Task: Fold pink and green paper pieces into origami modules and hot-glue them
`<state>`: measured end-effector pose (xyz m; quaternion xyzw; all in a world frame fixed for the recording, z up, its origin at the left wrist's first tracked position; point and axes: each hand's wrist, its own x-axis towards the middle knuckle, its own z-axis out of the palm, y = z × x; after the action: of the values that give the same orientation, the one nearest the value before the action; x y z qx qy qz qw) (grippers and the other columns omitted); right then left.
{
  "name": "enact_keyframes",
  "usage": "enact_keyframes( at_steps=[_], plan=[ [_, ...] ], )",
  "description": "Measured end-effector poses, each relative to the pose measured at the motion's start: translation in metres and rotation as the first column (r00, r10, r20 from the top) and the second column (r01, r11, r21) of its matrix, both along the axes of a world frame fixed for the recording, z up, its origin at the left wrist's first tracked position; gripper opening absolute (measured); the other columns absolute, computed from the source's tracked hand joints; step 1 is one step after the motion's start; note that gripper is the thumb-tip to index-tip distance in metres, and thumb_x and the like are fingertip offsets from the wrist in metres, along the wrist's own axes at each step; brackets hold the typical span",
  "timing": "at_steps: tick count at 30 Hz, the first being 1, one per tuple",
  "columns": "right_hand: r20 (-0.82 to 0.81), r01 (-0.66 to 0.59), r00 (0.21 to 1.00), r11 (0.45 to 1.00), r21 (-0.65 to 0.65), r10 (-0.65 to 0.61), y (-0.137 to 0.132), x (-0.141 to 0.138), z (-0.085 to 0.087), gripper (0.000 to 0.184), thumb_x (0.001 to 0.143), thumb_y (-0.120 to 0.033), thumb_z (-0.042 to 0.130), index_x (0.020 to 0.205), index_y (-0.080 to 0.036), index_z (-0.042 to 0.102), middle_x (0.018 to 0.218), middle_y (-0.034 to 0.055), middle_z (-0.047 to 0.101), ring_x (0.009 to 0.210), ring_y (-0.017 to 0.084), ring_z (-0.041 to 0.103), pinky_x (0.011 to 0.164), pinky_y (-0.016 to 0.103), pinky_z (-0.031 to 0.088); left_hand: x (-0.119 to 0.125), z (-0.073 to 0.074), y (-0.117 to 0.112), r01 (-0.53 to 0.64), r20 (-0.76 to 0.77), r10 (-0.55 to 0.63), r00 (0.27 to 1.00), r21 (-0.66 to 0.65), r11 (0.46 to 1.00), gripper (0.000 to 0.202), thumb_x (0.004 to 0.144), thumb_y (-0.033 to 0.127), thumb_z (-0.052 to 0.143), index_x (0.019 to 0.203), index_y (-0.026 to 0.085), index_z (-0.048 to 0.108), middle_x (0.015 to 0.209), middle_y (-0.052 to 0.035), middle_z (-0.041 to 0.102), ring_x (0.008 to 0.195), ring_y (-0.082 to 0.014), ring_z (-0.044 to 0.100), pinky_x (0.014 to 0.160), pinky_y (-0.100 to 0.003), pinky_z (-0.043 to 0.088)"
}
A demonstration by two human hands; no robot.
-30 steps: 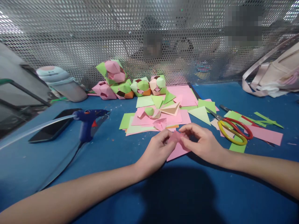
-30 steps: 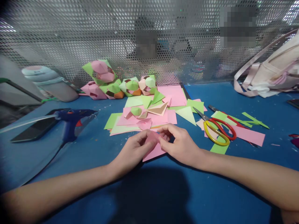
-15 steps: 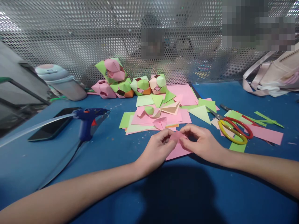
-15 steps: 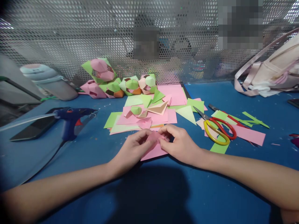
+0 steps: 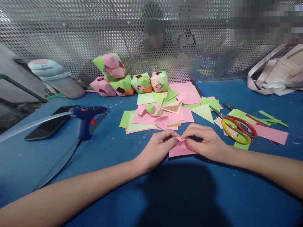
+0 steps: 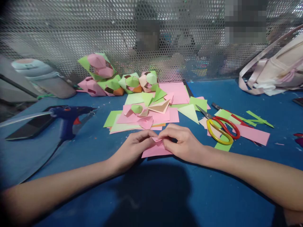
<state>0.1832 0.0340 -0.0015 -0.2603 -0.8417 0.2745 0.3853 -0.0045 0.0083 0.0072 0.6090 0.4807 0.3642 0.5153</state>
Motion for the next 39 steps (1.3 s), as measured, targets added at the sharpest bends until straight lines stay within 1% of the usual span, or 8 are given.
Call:
enact_keyframes(
  at_steps=[6,17,21,23,28,32,36,39],
  plan=[
    [0.013,-0.123,0.992,0.986,0.112,0.123,0.006,0.005,-0.002,0.021,0.084,-0.008,0.051,0.099,-0.016,0.064,0.087,0.0052,0.063,0.081,0.013,0.059,0.073,0.028,0.050,-0.003,-0.008,0.002,0.021,0.059,-0.019,0.998,-0.030,0.999,0.014,0.081,0.018,0.051,0.083,0.017,0.065,0.081,0.0006,0.063,0.077,-0.0122,0.055,0.074,-0.022,0.041],
    [0.236,-0.235,0.959,0.899,0.369,0.154,0.011,0.014,0.003,0.023,0.087,-0.006,0.046,0.100,-0.011,0.064,0.096,0.0114,0.062,0.087,0.015,0.058,0.076,0.028,0.052,-0.003,0.001,0.000,0.011,-0.008,-0.011,1.000,-0.029,1.000,0.019,0.074,0.011,0.047,0.081,0.016,0.064,0.079,0.0012,0.062,0.077,-0.0127,0.054,0.073,-0.023,0.041],
    [0.270,-0.259,0.951,0.872,0.416,0.153,0.012,0.014,0.003,0.022,0.088,-0.007,0.047,0.102,-0.009,0.063,0.096,0.0134,0.061,0.089,0.017,0.057,0.077,0.030,0.053,-0.001,0.002,-0.001,0.035,-0.005,-0.035,0.999,-0.002,0.999,0.009,0.079,0.020,0.056,0.082,0.015,0.062,0.077,0.0010,0.060,0.073,-0.0116,0.052,0.069,-0.022,0.041],
    [0.252,-0.250,0.955,0.876,0.413,0.154,0.013,0.014,0.001,0.023,0.088,-0.006,0.046,0.104,-0.010,0.063,0.096,0.0129,0.061,0.089,0.017,0.057,0.076,0.030,0.053,0.000,0.001,-0.001,0.038,0.019,-0.038,0.999,-0.005,0.999,0.012,0.080,0.026,0.060,0.083,0.014,0.061,0.078,0.0005,0.059,0.071,-0.0111,0.051,0.068,-0.022,0.041],
    [0.136,-0.209,0.976,0.917,0.340,0.172,0.012,0.012,-0.004,0.026,0.086,-0.005,0.048,0.107,-0.011,0.062,0.096,0.0111,0.061,0.088,0.014,0.058,0.074,0.027,0.053,0.000,-0.005,0.001,0.032,0.041,-0.034,0.999,0.026,0.999,0.011,0.082,0.024,0.061,0.084,0.014,0.061,0.080,-0.0013,0.061,0.075,-0.0119,0.054,0.070,-0.023,0.042],
    [0.066,-0.150,0.988,0.962,0.227,0.139,0.007,0.007,-0.002,0.023,0.086,-0.010,0.052,0.106,-0.012,0.062,0.094,0.0098,0.062,0.082,0.014,0.059,0.071,0.027,0.051,-0.001,-0.008,0.002,0.016,0.002,-0.016,1.000,0.081,0.997,0.009,0.082,0.023,0.060,0.082,0.014,0.061,0.079,-0.0017,0.061,0.074,-0.0121,0.054,0.070,-0.024,0.042],
    [0.088,-0.035,0.996,0.993,0.115,0.025,0.003,0.003,0.003,0.013,0.088,-0.017,0.055,0.097,-0.013,0.064,0.086,0.0071,0.063,0.078,0.015,0.058,0.072,0.030,0.049,0.000,-0.009,0.001,0.012,-0.027,-0.008,1.000,0.150,0.989,0.009,0.082,0.022,0.060,0.081,0.013,0.062,0.080,-0.0023,0.062,0.075,-0.0122,0.056,0.071,-0.024,0.043],
    [0.121,-0.039,0.992,0.994,0.099,0.027,0.004,0.003,0.002,0.013,0.089,-0.016,0.053,0.089,-0.014,0.065,0.080,0.0056,0.064,0.075,0.014,0.058,0.069,0.028,0.047,0.001,-0.008,0.000,0.006,-0.061,0.005,0.998,0.167,0.986,0.009,0.082,0.022,0.060,0.081,0.013,0.063,0.079,-0.0020,0.062,0.074,-0.0113,0.055,0.069,-0.022,0.043]
  ],
)
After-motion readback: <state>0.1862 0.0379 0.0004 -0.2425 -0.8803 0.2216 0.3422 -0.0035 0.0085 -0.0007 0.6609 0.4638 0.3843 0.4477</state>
